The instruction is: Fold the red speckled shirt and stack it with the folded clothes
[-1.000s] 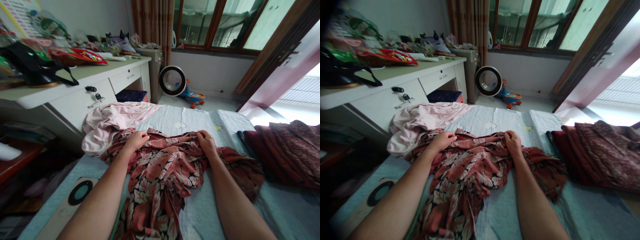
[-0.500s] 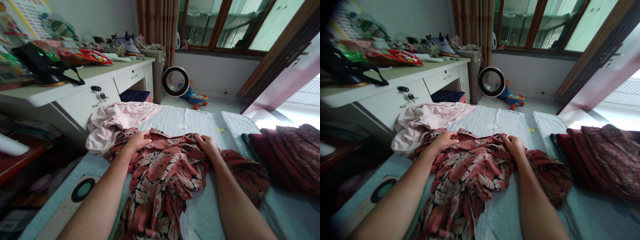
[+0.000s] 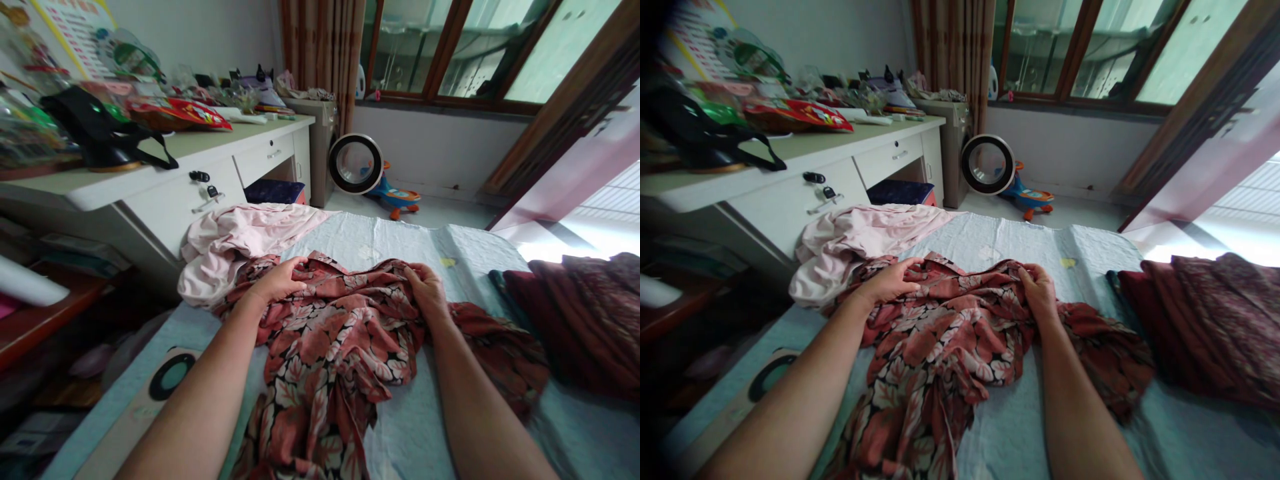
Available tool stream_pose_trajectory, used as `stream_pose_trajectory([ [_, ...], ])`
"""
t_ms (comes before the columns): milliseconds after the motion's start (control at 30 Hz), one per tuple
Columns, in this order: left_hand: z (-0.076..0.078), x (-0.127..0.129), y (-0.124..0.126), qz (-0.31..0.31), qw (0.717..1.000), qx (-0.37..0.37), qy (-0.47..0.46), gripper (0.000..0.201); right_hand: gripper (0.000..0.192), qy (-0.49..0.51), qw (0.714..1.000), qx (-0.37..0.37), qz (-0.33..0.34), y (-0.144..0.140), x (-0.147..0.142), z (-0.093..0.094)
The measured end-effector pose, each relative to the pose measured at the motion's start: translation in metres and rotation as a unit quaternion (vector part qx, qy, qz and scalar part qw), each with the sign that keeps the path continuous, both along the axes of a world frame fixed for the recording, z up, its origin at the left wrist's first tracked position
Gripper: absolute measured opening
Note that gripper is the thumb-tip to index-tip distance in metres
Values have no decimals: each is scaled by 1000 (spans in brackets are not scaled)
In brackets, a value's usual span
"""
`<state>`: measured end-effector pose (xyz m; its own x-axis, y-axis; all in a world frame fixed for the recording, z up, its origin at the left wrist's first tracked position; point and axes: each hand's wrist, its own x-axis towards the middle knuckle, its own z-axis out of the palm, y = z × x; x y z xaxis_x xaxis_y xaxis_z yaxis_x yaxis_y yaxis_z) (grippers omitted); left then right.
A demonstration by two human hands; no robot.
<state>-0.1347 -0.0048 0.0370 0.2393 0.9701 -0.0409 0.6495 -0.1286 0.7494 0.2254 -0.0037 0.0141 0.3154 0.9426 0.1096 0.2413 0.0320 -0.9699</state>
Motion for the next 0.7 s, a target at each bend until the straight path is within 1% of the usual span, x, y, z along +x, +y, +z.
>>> stream_pose_trajectory([
  [133,0,2,0,2,999,37,16,60,49,-25,1000,-2,-17,-1,0,0],
  [233,2,4,1,14,997,61,36,44,41,-49,998,1,-30,-2,4,2],
  [333,9,10,0,32,990,118,75,27,31,-112,993,2,-29,-2,10,4],
  [400,12,16,-2,22,984,146,97,18,26,-153,988,11,-22,-3,13,5],
  [500,11,26,-5,-10,981,146,130,10,22,-175,984,10,-5,-4,14,6],
  [633,-1,32,-6,17,967,127,221,12,25,-185,982,14,26,-6,12,4],
  [700,-6,30,-5,24,964,106,242,10,29,-199,979,24,33,-5,12,1],
])
